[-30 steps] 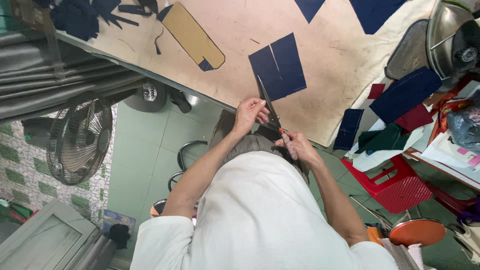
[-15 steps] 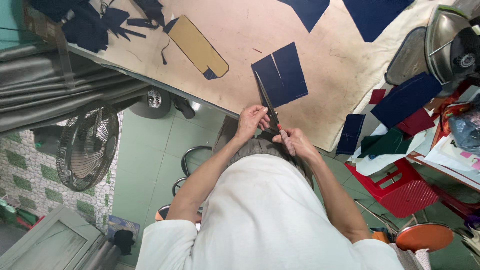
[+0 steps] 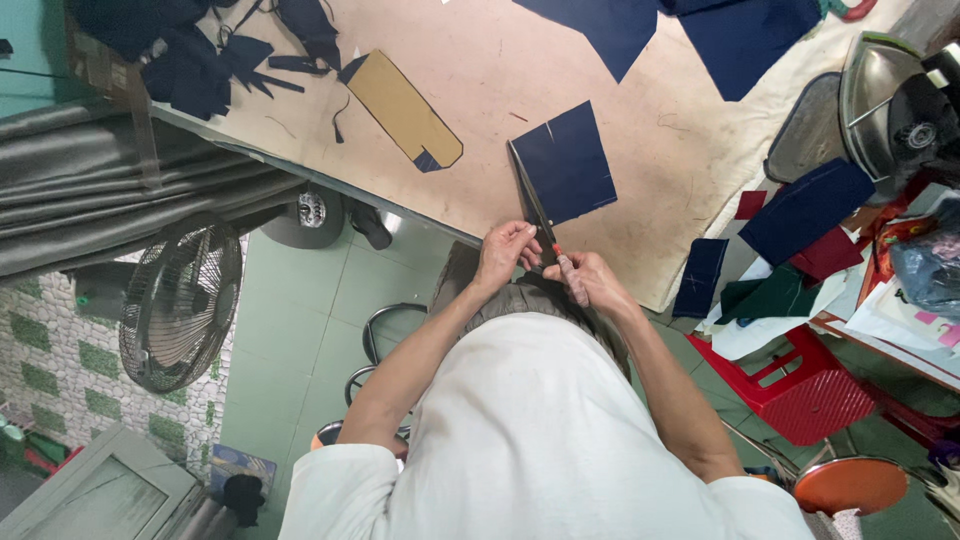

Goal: The person uses shears to cut a piece of dark blue fabric following a cardboard template on a work table. They trim the edges, remove the template, and cut additional pieces of the same fabric.

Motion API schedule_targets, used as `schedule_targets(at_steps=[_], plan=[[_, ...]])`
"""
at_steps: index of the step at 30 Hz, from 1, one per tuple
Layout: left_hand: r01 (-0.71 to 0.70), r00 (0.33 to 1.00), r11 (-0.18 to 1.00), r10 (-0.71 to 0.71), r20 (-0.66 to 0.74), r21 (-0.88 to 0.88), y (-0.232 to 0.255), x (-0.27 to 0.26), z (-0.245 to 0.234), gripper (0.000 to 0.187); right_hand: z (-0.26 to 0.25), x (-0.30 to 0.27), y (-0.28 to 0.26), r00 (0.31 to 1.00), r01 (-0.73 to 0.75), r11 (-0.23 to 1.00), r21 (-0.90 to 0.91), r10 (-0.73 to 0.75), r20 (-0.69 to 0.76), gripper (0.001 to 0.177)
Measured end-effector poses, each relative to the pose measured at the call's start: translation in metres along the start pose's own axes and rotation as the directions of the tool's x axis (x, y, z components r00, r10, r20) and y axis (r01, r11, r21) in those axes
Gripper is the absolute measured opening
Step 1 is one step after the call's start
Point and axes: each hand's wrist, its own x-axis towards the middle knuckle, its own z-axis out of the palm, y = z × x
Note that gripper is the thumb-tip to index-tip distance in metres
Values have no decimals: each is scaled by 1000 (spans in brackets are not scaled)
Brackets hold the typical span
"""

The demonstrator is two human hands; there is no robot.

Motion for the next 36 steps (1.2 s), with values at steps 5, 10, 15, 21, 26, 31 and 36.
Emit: schedule_targets(at_steps=[5,10,15,21,26,31,36], plan=[[1,1000,1000,-1,-2,-12,1,-1,0,24,2,-9,-16,1000,1,996,85,-1,1,24],[-10,1000,1000,10,9,-12,-2,1,-1,24,0,-5,-4,1000,6,997,78,-8,27,28],[-27,1000,1000,27,4,-12,5,-4,1,25,4,-5,-5,1000,8,995,95,-9,8,26],[-44,999,999,44,-22,16,3,-7,-4,26,-4,-17,-13,999,32,998,62,-35,37,26],[-70,972,970,119,-204,233,20,-26,-40,22,-40,-25,5,950,312,948,-66,-310,39,36],[-220,798,891,398,-453,397,100,-64,-79,8,-112,36,74,899,294,907,-301,-370,-236,31],[-321,543,732,662,-516,601,171,-62,-164,6,-161,60,107,714,100,832,-546,-443,-543,23]])
